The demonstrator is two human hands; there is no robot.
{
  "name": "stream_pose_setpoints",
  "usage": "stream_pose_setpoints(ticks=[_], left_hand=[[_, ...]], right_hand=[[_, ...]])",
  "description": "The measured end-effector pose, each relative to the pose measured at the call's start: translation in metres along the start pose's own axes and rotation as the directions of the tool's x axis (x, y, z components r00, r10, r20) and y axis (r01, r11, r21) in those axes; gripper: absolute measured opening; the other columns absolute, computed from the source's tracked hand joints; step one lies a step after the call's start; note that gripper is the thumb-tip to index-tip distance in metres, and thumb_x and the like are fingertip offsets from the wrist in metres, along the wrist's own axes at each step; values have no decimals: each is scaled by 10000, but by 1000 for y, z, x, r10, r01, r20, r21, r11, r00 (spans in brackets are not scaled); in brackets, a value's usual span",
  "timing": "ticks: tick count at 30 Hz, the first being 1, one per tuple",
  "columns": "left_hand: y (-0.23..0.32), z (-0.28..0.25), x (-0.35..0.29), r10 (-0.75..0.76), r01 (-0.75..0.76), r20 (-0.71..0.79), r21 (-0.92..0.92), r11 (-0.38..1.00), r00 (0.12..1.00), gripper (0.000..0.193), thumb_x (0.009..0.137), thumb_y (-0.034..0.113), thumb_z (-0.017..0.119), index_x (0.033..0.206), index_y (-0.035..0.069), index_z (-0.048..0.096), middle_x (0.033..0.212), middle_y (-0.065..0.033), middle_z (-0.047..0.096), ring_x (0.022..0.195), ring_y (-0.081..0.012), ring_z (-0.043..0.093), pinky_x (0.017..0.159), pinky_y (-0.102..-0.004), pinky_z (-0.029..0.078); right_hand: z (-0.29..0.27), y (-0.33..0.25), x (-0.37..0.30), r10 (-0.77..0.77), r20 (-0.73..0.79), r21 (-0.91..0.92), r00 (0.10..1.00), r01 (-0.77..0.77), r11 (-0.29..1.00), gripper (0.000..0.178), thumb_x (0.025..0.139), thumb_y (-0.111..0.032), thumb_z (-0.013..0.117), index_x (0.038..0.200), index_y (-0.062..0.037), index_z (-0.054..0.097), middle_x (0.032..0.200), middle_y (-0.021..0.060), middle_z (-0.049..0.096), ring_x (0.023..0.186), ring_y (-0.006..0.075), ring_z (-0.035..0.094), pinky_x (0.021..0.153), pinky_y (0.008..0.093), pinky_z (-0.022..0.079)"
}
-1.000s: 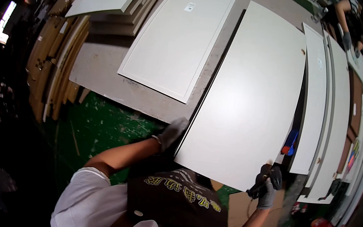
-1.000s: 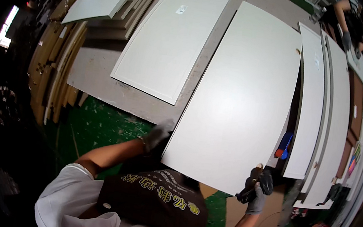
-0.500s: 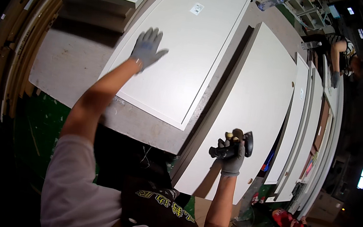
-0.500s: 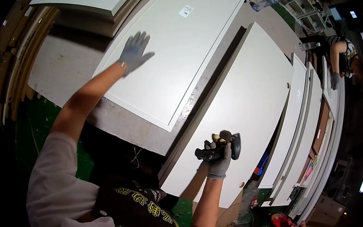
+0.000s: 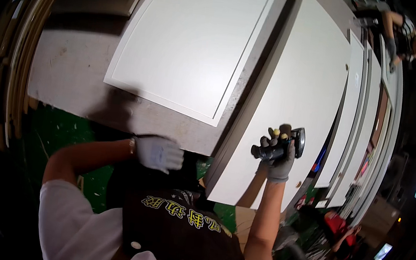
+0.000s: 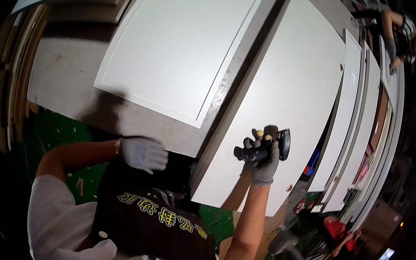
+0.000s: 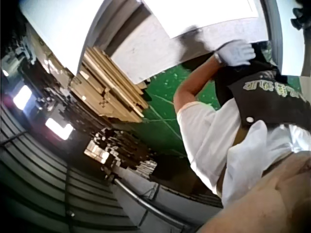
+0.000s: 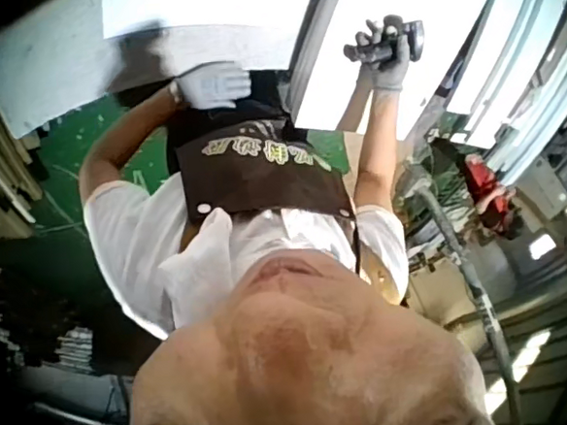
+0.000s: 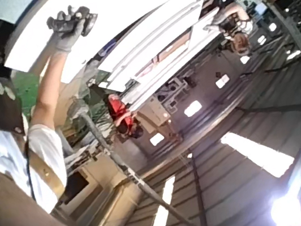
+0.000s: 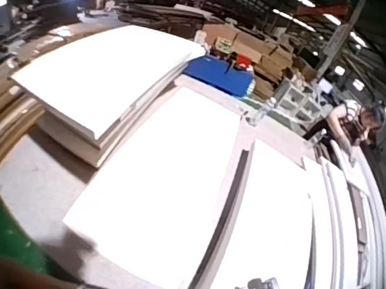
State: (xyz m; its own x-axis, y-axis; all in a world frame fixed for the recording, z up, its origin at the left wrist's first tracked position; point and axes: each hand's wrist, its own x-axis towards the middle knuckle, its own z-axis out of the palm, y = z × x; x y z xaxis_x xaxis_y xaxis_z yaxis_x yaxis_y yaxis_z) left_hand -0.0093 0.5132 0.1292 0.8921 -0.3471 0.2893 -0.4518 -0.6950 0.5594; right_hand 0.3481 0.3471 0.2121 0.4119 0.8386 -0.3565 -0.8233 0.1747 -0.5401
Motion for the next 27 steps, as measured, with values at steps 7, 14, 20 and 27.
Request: stream_pose_setpoints(ticks=[7,14,20,27], left_hand=[[-111,-114,-33,-788,845,-327,326,424,521,841,825,413,617,1454,-2,243,1540,-200,159,1446,-329,68,1159,-501,28],[-73,-79,87,-127,93,294,126,988,947,808,870,552,497,1475,84,237,1554,-127,163,1449,-256,91,1182,-446,35],[-142,-130,231,-239,114,264,416,902,934,729,939,526,374,1467,42,237,1549,-126,185,1444,-231,129,1183,-390,78],[-196,-128,308,-508,420,15,541,729,861,755,944,524,376,1463,0,213,1543,-181,161,1443,-285,116,1180,-396,93]], right_hand=[[15,0,6,-159,-72,-34,985,156,987,280,963,-350,486,1013,-80,545,1000,112,589,796,165,584,703,336,485],[18,6,-3,-350,-224,17,910,362,932,254,969,-308,485,973,-61,545,1011,133,571,957,238,564,673,353,487],[16,16,2,-396,-150,185,906,419,889,265,972,-314,479,995,-59,548,1052,138,558,988,246,538,748,380,466],[16,20,-11,-364,-260,244,895,425,871,294,979,-326,458,1051,-55,549,1088,169,593,964,251,569,797,437,471]])
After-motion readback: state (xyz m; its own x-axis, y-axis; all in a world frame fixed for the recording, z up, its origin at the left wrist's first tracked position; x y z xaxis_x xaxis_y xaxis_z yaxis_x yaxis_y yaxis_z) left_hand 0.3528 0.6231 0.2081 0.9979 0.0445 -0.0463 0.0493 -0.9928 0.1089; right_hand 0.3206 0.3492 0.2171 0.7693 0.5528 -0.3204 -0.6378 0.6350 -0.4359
